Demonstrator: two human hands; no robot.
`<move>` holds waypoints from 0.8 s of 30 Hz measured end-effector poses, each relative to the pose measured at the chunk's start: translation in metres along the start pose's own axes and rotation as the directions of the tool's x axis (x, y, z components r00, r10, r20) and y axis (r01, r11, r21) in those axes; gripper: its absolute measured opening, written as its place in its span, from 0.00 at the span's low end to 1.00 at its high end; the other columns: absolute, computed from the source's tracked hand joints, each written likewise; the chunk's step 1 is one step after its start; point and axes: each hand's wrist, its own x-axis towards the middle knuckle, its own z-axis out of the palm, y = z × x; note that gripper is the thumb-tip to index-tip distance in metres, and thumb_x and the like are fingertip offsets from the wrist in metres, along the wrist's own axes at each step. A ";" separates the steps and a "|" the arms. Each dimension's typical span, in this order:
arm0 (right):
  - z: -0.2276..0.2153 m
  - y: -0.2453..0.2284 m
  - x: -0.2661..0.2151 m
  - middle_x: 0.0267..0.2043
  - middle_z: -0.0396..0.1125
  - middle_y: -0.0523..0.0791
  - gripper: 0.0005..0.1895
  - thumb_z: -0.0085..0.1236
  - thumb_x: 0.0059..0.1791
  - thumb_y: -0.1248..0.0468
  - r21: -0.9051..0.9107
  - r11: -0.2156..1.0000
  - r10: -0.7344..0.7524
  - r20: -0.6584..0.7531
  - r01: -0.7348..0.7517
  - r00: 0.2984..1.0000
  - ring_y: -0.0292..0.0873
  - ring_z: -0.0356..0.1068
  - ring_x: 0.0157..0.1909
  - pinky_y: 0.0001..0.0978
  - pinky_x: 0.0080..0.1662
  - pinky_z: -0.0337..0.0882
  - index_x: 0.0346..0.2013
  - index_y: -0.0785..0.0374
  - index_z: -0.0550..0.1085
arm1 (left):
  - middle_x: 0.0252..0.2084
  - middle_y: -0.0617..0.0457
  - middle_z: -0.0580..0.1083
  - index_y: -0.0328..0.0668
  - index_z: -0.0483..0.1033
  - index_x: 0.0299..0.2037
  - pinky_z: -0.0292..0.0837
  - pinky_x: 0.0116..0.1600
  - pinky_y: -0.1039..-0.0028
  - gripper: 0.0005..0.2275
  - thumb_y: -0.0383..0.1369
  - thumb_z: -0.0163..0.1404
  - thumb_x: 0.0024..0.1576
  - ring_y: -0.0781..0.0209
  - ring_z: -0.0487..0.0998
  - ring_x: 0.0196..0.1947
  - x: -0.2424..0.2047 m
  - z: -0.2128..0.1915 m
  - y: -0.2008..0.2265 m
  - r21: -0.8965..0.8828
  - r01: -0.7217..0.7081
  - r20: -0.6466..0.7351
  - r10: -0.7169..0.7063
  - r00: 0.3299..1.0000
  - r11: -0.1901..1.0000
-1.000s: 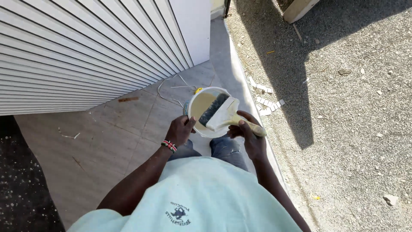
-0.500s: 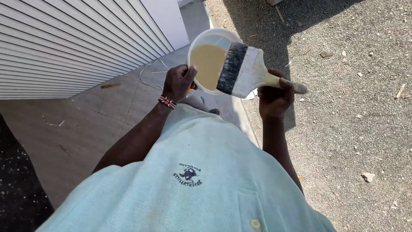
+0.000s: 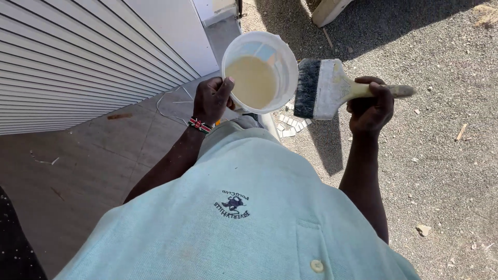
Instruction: Applying adhesive to the side panel of a furniture piece using a large brush, dipping the brush into a bucket of adhesive repeatedly.
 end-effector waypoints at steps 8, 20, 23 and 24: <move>0.078 -0.066 0.075 0.45 0.74 0.45 0.20 0.62 0.54 0.49 0.130 0.982 0.103 0.226 -0.135 0.969 0.49 0.73 0.42 0.34 0.31 0.65 0.49 0.59 0.86 | 0.19 0.50 0.76 0.40 0.73 0.26 0.78 0.31 0.69 0.25 0.51 0.52 0.72 0.56 0.87 0.20 0.075 0.007 0.008 0.068 -0.039 -0.067 0.044 0.997 0.997; 0.130 -0.024 0.168 0.69 0.74 0.71 0.38 0.59 0.69 0.62 0.056 0.855 0.233 0.846 -0.515 0.479 0.68 0.82 0.67 0.54 0.69 0.87 0.94 0.56 0.59 | 0.18 0.50 0.76 0.38 0.75 0.26 0.78 0.29 0.70 0.25 0.48 0.54 0.72 0.56 0.87 0.20 0.085 0.011 0.016 -0.002 0.092 -0.312 -0.088 0.946 0.996; 0.136 0.016 0.176 0.64 0.74 0.75 0.25 0.56 0.62 0.63 0.095 0.897 0.145 0.860 -0.432 0.490 0.73 0.82 0.69 0.66 0.71 0.84 0.75 0.60 0.71 | 0.25 0.43 0.84 0.43 0.80 0.23 0.79 0.48 0.69 0.26 0.43 0.52 0.77 0.55 0.89 0.31 0.076 0.011 0.017 -0.040 0.227 -0.270 -0.229 0.935 0.973; 0.141 0.022 0.177 0.60 0.75 0.72 0.19 0.57 0.62 0.62 0.111 0.923 0.095 0.863 -0.368 0.497 0.72 0.83 0.66 0.64 0.70 0.85 0.67 0.65 0.73 | 0.24 0.43 0.84 0.42 0.80 0.23 0.79 0.48 0.69 0.26 0.43 0.53 0.77 0.55 0.89 0.31 0.075 0.014 0.014 -0.045 0.242 -0.298 -0.245 0.923 0.969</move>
